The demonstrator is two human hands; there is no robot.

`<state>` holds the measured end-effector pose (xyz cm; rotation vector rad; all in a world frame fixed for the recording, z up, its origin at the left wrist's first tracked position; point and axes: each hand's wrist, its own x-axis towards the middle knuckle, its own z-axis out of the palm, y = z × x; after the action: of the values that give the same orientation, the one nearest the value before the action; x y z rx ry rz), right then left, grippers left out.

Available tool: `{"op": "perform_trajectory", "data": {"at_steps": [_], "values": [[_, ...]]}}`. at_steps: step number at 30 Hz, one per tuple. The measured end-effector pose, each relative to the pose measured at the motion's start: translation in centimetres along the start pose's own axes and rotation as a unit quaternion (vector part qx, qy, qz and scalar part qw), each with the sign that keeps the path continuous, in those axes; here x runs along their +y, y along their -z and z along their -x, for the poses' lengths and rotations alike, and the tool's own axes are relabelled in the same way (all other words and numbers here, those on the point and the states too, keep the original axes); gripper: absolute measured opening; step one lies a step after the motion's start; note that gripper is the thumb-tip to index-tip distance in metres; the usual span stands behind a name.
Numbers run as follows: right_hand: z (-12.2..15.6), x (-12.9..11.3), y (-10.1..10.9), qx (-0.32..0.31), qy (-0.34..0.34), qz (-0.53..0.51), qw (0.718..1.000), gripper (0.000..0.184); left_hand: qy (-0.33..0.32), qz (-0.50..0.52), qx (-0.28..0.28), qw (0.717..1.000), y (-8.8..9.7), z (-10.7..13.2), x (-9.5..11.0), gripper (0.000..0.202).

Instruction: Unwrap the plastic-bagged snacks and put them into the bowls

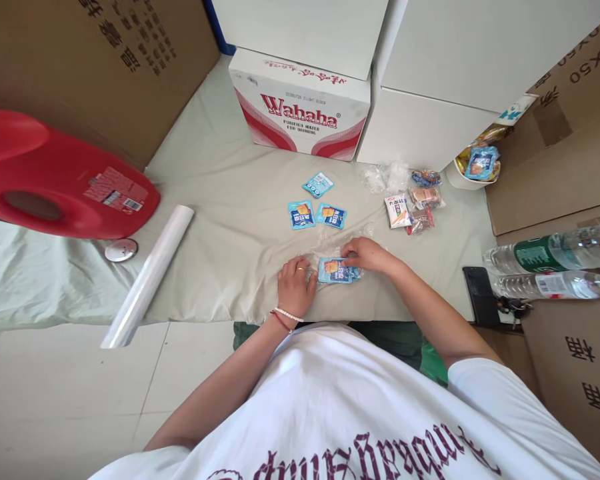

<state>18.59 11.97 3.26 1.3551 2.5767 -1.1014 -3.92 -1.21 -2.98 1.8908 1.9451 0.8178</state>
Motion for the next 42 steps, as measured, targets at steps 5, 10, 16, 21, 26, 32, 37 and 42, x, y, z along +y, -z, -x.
{"op": "perform_trajectory", "data": {"at_steps": [5, 10, 16, 21, 26, 32, 37, 42], "values": [[-0.5, -0.8, 0.3, 0.002, 0.026, 0.0, 1.0, 0.01, -0.002, -0.001, -0.002, 1.0, -0.1, -0.1, -0.2, 0.02], [-0.3, -0.9, 0.4, -0.029, -0.023, -0.083, 0.996, 0.014, -0.006, -0.006, -0.004, 1.0, -0.1, -0.1, -0.4, 0.015], [-0.6, -1.5, 0.7, -0.045, -0.074, -0.081, 0.993, 0.014, -0.011, -0.017, -0.004, 1.0, -0.1, -0.1, -0.3, 0.013], [-1.0, -1.2, 0.9, -0.068, -0.072, -0.08, 0.992, 0.017, -0.013, -0.02, 0.0, 1.0, -0.1, -0.1, -0.2, 0.013], [-0.7, 0.2, 1.8, -0.057, -0.057, -0.069, 0.994, 0.021, -0.017, -0.011, 0.005, 1.0, -0.4, -0.2, -0.4, 0.014], [-0.3, 0.4, 1.1, -0.062, -0.045, -0.049, 0.996, 0.023, -0.048, 0.012, 0.133, 0.99, 0.6, 0.6, -0.5, 0.018], [-0.1, 0.2, 0.3, -0.035, -0.044, -0.034, 0.998, 0.024, -0.217, -0.023, 0.16, 0.963, 2.2, 3.1, 1.3, 0.023], [0.3, -0.4, 0.6, -0.038, -0.033, -0.012, 0.999, 0.025, -0.292, -0.046, -0.015, 0.955, 1.0, 2.1, 3.7, 0.046]]}}
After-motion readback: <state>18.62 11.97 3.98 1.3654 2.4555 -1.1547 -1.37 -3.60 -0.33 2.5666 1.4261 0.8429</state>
